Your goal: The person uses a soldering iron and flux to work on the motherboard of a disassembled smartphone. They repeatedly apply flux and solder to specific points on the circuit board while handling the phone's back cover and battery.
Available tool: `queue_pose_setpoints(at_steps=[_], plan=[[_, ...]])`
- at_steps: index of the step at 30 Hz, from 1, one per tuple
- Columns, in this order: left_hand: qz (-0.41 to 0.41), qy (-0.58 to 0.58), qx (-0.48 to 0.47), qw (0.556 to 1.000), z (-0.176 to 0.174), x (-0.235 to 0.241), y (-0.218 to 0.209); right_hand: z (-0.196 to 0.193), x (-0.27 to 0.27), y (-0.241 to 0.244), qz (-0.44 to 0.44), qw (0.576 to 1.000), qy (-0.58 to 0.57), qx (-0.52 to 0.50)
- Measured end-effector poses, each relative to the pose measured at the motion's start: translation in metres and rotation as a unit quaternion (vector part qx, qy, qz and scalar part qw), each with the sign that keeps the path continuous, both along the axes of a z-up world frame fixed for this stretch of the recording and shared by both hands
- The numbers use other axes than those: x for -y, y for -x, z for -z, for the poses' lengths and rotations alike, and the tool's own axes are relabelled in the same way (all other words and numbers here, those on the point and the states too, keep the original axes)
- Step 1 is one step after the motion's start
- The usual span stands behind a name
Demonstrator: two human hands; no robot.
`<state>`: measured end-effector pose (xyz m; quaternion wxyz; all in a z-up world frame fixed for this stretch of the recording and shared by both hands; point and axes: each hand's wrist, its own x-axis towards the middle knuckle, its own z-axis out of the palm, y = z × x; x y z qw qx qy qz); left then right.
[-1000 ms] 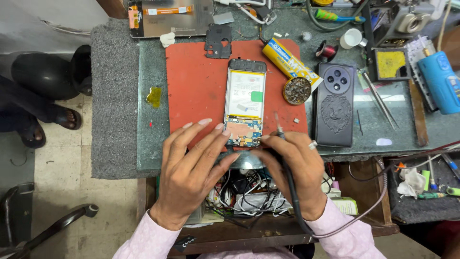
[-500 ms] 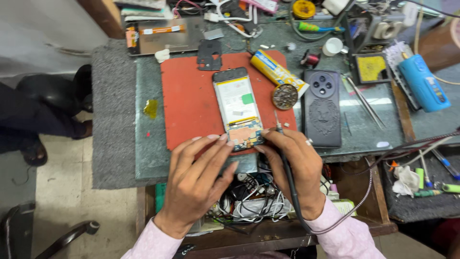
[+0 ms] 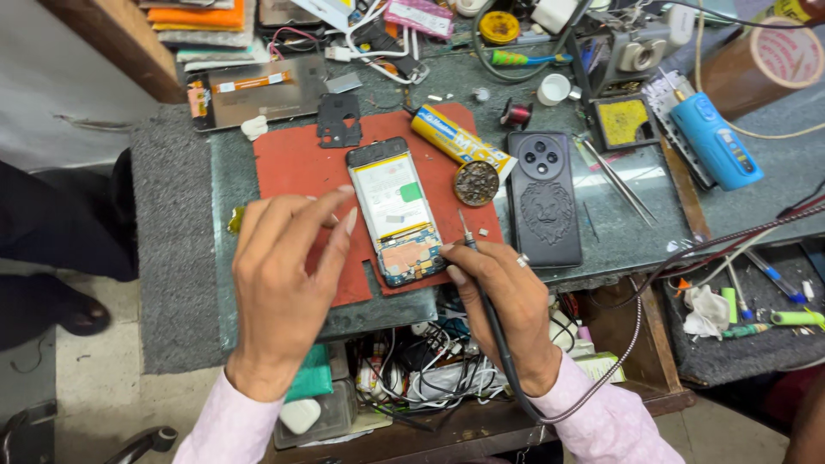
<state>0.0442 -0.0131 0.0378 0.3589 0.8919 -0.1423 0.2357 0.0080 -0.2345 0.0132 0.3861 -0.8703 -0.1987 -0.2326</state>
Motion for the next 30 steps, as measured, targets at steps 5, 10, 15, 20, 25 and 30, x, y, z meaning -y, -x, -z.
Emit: queue_pose_setpoints(at_steps=[5, 10, 15, 20, 25, 30], plan=[[0.033, 0.006, 0.011, 0.999, -0.003, 0.01, -0.031, 0.002, 0.002, -0.001, -0.003, 1.0, 0.0, 0.005], [0.057, -0.007, 0.022, 0.998, -0.003, 0.018, -0.056, 0.003, 0.004, -0.001, -0.005, 1.0, -0.006, -0.002], [0.065, -0.045, 0.03, 0.996, -0.001, 0.012, -0.095, 0.006, 0.007, -0.002, -0.017, 1.0, -0.014, 0.005], [0.077, -0.197, 0.148, 0.966, -0.002, -0.009, -0.15, 0.008, 0.008, -0.003, -0.017, 1.0, -0.021, 0.003], [0.064, -0.384, 0.196, 0.9, -0.002, -0.025, -0.203, 0.007, 0.006, -0.002, -0.016, 1.0, -0.014, 0.008], [0.054, -0.439, 0.171, 0.881, 0.008, -0.017, -0.222, 0.009, 0.006, -0.003, -0.009, 1.0, -0.01, 0.002]])
